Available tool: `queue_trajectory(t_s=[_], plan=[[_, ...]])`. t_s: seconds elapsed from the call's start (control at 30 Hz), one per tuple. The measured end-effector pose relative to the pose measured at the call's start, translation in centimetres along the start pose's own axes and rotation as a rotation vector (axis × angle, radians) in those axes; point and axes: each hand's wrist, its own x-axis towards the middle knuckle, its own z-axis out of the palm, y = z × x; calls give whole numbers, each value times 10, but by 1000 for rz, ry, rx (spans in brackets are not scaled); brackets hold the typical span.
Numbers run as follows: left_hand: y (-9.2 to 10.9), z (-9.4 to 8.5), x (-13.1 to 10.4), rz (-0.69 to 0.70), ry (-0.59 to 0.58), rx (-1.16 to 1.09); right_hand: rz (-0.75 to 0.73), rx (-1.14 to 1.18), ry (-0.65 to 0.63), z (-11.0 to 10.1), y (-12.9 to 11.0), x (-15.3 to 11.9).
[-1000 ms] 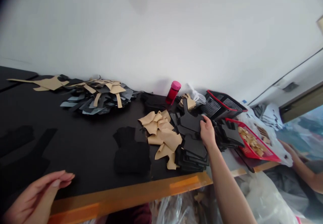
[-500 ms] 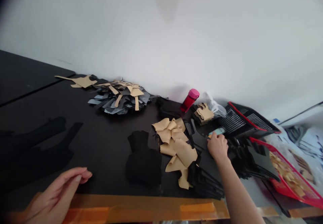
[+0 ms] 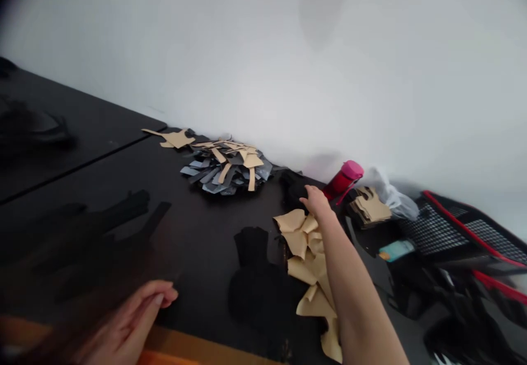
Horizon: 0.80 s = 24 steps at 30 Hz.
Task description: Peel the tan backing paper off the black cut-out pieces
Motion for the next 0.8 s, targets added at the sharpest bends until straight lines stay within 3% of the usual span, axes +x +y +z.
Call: queue_trajectory(t_s=[0.23,0.4,0.5,0.6,0.7,0.8], plan=[[10,-1,-4,26,-94,-108,42,6,-49,0,5,-7],[6,-2,-3,19,-75,-139,40,20,-7,-7,-12,-15],[3,-3,0,-4,-86,-186,-8,71,97,-15,-41,-17],[6,-3,0,-1,-78,-159,-126,161,181,-26,-84,-13],[11,-2,-2,13,-52,-143,-226,246,199,-35,-134,3],[11,-2,-3,38,-45,-202,-201,301,199,-37,-177,32]])
